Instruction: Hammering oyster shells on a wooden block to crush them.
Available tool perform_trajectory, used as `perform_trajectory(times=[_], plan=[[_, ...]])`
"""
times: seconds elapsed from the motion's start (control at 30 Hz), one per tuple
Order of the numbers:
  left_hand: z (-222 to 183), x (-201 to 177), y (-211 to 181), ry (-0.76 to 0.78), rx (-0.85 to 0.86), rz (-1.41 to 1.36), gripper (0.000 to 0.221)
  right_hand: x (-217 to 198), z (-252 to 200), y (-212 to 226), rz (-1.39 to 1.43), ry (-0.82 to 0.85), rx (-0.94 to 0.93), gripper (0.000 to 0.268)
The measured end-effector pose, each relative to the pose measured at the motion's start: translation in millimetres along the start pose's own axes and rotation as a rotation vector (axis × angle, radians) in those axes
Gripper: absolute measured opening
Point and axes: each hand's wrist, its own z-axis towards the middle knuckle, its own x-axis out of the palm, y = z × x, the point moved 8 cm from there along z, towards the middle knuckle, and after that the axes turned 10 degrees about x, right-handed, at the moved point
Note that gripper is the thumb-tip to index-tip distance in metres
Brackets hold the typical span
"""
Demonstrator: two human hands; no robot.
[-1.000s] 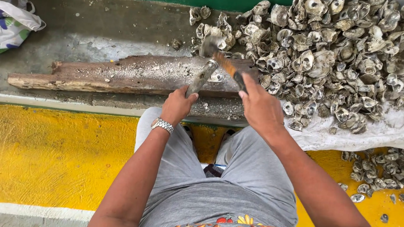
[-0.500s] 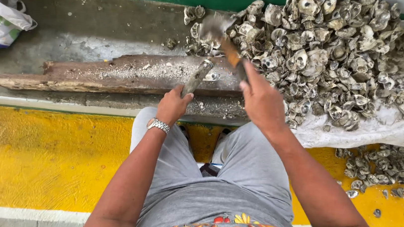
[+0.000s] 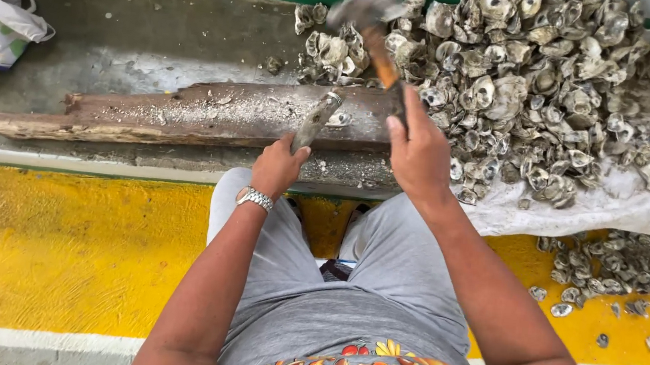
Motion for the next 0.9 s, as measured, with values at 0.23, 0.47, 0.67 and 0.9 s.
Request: perform_trajectory(times=[0.23,0.47,0.67,0.9], plan=[[-0.3,0.5,2.8,0.009,-0.012,-0.007,0.059,38.1,-12.1,-24.0,-0.129,0.195,0.053,0.051],[5.2,10.2,20.8,-0.094,0.031,-0.13,0.054,105.4,15.4,-116.8,0.085,0.44,0.539,0.039],[5.5,33.2,49.0,-0.038,-0.106,-0.586,0.047,159.8,22.4,-189.7,0.153,0.576,0.809,0.028],[-19.5,20.4,10.6,-0.085,0.222,-0.232,0.055,171.5,51.4,-133.6,0.065,0.364,0.481,0.03]])
